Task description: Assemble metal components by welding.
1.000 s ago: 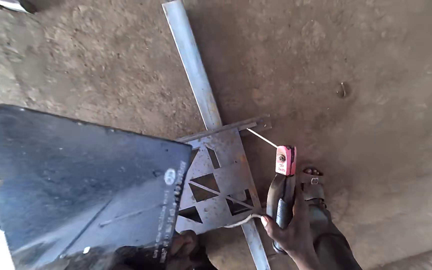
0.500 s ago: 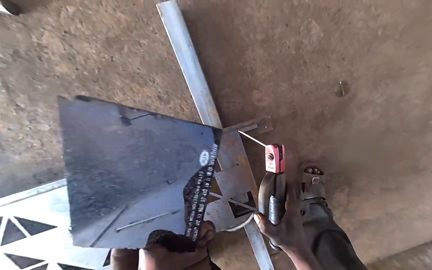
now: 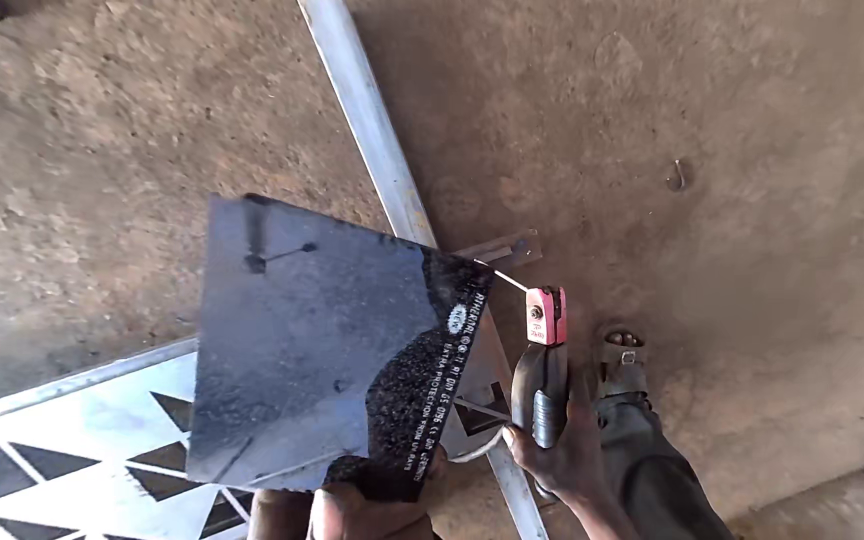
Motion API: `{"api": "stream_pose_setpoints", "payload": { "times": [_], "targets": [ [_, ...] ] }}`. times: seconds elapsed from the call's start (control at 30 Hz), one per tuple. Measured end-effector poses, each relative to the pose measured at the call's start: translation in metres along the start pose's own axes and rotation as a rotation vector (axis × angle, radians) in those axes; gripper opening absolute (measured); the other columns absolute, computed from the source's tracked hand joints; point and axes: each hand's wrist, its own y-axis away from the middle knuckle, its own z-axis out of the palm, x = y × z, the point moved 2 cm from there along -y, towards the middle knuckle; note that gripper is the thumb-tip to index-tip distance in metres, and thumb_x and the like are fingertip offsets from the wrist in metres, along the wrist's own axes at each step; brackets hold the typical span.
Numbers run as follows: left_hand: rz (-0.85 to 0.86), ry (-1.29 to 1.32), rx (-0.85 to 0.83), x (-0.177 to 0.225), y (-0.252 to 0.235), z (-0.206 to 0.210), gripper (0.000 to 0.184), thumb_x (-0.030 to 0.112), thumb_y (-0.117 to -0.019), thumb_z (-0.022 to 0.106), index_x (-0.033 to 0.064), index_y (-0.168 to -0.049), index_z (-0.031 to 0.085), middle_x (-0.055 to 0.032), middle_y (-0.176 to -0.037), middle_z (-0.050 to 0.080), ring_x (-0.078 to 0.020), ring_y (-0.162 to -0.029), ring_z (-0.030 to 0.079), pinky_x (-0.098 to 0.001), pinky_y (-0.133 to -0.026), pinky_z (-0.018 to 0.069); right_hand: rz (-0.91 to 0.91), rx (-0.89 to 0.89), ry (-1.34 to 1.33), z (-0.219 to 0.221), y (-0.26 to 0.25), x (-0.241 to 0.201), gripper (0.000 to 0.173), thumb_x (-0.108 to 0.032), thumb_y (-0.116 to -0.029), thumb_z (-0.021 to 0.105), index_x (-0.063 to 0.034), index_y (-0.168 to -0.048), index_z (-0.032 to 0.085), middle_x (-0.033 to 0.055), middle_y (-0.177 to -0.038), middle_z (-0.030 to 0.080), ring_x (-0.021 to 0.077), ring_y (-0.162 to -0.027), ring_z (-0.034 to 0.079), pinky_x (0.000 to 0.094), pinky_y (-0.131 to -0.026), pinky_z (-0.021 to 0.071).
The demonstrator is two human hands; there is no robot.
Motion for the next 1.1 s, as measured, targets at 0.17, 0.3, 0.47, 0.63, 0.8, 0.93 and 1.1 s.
{"api": "stream_pose_setpoints", "payload": {
  "times": [0.17,0.3,0.47,0.63,0.8,0.93,1.1],
  "targets": [
    [-0.008,-0.103,-0.071,-0.002,0.0,-0.004,0.019,0.016,-0.0985,0.065,0.0158,-0.116,0.072,-0.0061,-0.107,0.075,-0.0169,-0.096,0.073,-0.0368,-0.088,0.0608,-0.004,-0.01,-0.032,0.001,-0.002,0.0,0.109,-0.062,-0.0632,0.079,0.0108,-0.138,0.047,0.013,-0.109,0.069,0.004,-0.092,0.067,0.026,-0.081,0.0583],
    [-0.009,-0.24,-0.164,-0.001,-0.001,-0.001,0.019,0.019,-0.0984,0.066,0.0203,-0.116,0.075,-0.0005,-0.106,0.076,-0.0129,-0.096,0.074,-0.0343,-0.087,0.0617,0.025,-0.025,-0.048,0.001,-0.003,-0.001,0.111,-0.062,-0.0622,0.08,0.0105,-0.139,0.047,0.0112,-0.108,0.069,0.0024,-0.091,0.066,0.0244,-0.08,0.0579],
    [-0.001,-0.287,-0.224,-0.001,0.0,0.002,0.02,0.019,-0.0991,0.065,0.0191,-0.117,0.075,0.001,-0.105,0.077,-0.0106,-0.095,0.073,-0.0312,-0.088,0.0609,-0.006,-0.009,-0.018,0.003,-0.002,0.002,0.109,-0.06,-0.0616,0.08,0.01,-0.138,0.048,0.0124,-0.112,0.068,0.0044,-0.096,0.066,0.0258,-0.083,0.0576],
    [0.0,-0.312,-0.247,-0.002,0.0,0.004,0.02,0.02,-0.1,0.064,0.02,-0.117,0.075,0.0023,-0.106,0.077,-0.0082,-0.096,0.073,-0.0282,-0.088,0.0603,0.022,-0.009,-0.055,0.003,0.003,0.004,0.111,-0.059,-0.0604,0.083,0.0075,-0.141,0.046,0.0109,-0.116,0.067,0.0037,-0.101,0.066,0.0252,-0.087,0.0573],
    [-0.029,-0.345,-0.244,0.0,0.002,0.006,0.02,0.021,-0.1002,0.065,0.0201,-0.118,0.074,0.0025,-0.105,0.077,-0.0093,-0.097,0.073,-0.0307,-0.091,0.0602,-0.138,0.019,0.002,0.001,0.003,0.002,0.094,-0.067,-0.0744,0.073,0.0097,-0.127,0.057,0.0204,-0.116,0.067,0.0132,-0.111,0.064,0.0307,-0.099,0.051],
    [-0.041,-0.383,-0.239,0.001,0.002,0.009,0.021,0.024,-0.0997,0.065,0.0196,-0.119,0.073,0.0036,-0.105,0.076,-0.0073,-0.096,0.072,-0.028,-0.089,0.0593,-0.163,0.008,-0.016,0.001,0.001,0.001,0.095,-0.07,-0.0746,0.072,0.0091,-0.126,0.057,0.0166,-0.11,0.069,0.0101,-0.102,0.067,0.0305,-0.089,0.0569],
    [0.031,-0.338,-0.383,-0.034,-0.022,-0.02,0.023,0.011,-0.1004,0.06,-0.0008,-0.119,0.066,-0.0102,-0.107,0.076,-0.0177,-0.1,0.073,-0.0331,-0.088,0.0602,-0.184,0.014,0.017,-0.001,0.002,0.0,0.091,-0.071,-0.0792,0.068,0.0078,-0.124,0.06,0.0209,-0.115,0.068,0.0149,-0.111,0.064,0.0326,-0.097,0.0526]
  ]
}}
